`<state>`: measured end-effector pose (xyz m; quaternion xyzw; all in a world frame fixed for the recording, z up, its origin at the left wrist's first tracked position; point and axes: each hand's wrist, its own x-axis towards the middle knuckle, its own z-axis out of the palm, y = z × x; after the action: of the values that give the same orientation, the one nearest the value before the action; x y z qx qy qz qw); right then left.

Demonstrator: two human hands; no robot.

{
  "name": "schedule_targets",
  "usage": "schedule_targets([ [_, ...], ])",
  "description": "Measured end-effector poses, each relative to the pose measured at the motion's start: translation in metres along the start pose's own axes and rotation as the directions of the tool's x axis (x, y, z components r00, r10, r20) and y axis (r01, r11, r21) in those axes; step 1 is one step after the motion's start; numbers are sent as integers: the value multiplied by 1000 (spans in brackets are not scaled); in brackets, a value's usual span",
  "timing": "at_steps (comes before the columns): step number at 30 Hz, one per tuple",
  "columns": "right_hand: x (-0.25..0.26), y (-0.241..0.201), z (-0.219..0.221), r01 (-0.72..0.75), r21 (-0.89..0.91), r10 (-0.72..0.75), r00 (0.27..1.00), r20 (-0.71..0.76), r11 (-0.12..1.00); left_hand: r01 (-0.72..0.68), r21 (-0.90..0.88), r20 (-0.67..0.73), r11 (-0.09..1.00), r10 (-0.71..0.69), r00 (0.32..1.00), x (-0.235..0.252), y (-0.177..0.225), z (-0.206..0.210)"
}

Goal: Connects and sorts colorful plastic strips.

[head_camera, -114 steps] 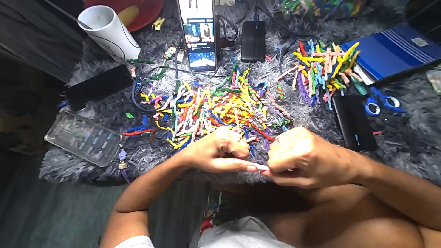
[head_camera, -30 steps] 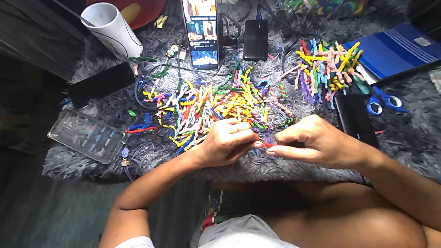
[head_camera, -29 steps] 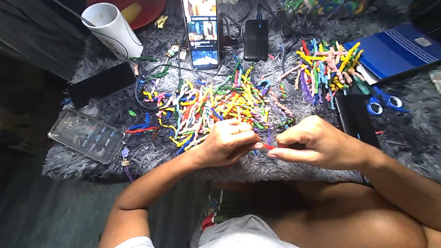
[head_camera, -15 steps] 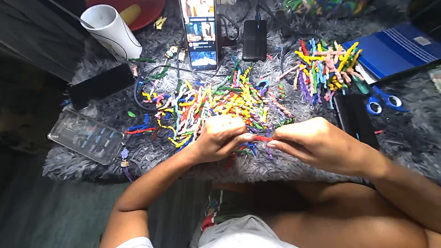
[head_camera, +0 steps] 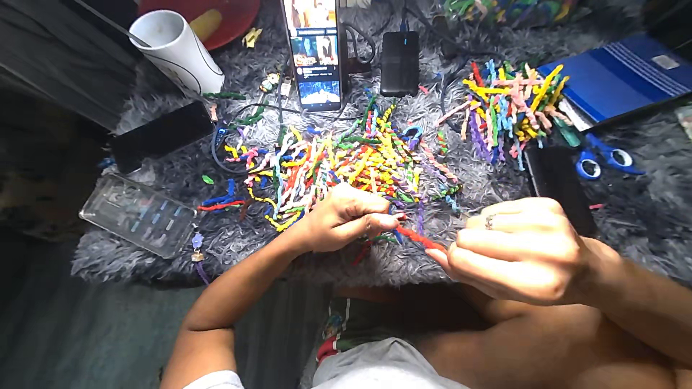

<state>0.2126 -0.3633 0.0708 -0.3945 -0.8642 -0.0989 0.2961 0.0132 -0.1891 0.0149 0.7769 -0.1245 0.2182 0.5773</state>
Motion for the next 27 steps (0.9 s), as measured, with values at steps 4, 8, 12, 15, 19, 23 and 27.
schedule_targets([
  [4, 4, -10, -7, 48, -191, -38, 998, 58, 980, 19, -111, 28, 994, -16, 999, 1, -1, -2],
  [8, 5, -10, -10, 11, -167, 8, 994, 113, 986, 51, -154, 49, 987, -44, 998, 0, -1, -2],
  [12, 2, -6, -13, -16, -72, 27, 988, 153, 997, 32, -132, 75, 991, -22, 997, 2, -3, -1],
  [15, 2, -6, -13, -13, -54, 21, 988, 150, 998, 23, -143, 89, 989, -10, 996, 2, -3, -1],
  [19, 2, -6, -14, -6, -62, 16, 987, 162, 998, 23, -150, 100, 988, -7, 995, 2, -2, -1],
  [23, 2, -6, -14, -12, -51, 20, 986, 167, 999, 43, -150, 102, 988, -28, 994, 2, -2, -1],
  [27, -1, -3, -15, -61, -89, 78, 976, 203, 994, 68, -177, 4, 982, -68, 998, 2, -3, -2],
])
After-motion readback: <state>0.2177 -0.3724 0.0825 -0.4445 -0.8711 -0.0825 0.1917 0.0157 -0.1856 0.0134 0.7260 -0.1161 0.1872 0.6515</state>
